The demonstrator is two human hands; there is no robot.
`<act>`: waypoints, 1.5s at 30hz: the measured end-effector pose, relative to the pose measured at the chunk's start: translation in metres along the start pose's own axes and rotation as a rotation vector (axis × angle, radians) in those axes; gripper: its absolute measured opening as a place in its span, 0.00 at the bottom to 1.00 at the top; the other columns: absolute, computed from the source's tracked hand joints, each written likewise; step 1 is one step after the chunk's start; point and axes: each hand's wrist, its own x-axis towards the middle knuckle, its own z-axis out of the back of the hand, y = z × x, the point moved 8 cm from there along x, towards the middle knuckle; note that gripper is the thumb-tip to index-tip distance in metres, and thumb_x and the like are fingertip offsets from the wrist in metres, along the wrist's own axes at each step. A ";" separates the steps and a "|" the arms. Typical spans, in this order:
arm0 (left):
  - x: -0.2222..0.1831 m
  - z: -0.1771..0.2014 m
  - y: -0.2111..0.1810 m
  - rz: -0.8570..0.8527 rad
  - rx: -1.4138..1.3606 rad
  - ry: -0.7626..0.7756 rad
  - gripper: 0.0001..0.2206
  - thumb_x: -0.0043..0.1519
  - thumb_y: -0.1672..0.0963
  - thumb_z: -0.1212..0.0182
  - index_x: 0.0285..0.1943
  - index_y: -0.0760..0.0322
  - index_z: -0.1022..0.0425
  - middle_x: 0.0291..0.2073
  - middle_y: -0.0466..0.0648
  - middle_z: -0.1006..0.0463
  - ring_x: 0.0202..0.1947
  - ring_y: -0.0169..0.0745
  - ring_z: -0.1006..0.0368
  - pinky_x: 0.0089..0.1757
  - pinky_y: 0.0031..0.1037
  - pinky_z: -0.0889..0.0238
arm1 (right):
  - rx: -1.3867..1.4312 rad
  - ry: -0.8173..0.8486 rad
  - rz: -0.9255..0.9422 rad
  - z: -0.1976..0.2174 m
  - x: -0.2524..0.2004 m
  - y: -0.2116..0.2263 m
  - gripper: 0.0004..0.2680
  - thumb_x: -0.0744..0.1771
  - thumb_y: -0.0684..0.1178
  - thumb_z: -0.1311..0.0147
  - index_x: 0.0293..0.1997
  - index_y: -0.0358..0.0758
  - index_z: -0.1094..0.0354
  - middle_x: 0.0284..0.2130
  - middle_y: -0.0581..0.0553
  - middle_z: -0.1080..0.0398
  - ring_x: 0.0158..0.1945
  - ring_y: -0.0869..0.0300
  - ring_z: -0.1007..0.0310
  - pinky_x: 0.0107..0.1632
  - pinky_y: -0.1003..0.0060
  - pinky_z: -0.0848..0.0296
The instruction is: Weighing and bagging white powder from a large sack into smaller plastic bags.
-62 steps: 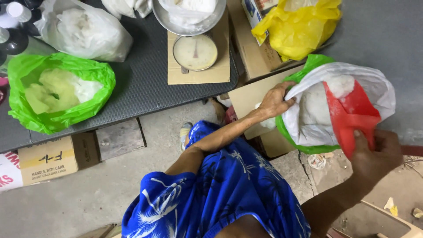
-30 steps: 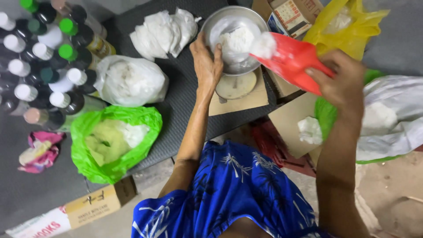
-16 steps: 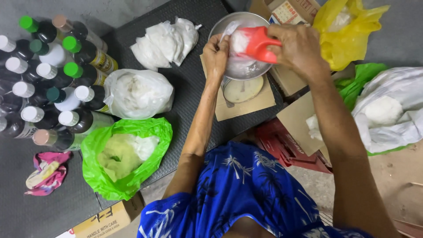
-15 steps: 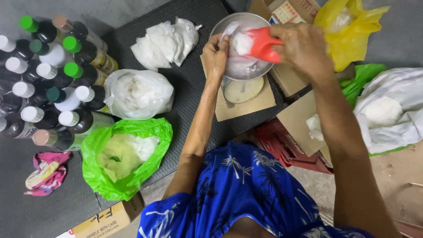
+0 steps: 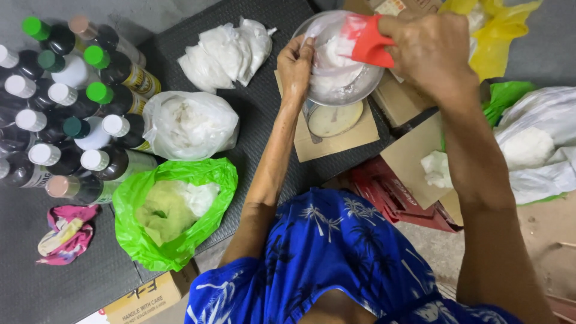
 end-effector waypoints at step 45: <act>-0.118 -0.129 -0.094 -0.627 0.796 -0.378 0.24 0.68 0.52 0.41 0.74 0.57 0.36 0.74 0.58 0.41 0.73 0.56 0.45 0.70 0.46 0.55 | 0.879 -0.321 -0.805 -0.023 -0.383 -0.250 0.09 0.68 0.30 0.35 0.44 0.25 0.37 0.35 0.37 0.35 0.35 0.61 0.36 0.39 0.70 0.37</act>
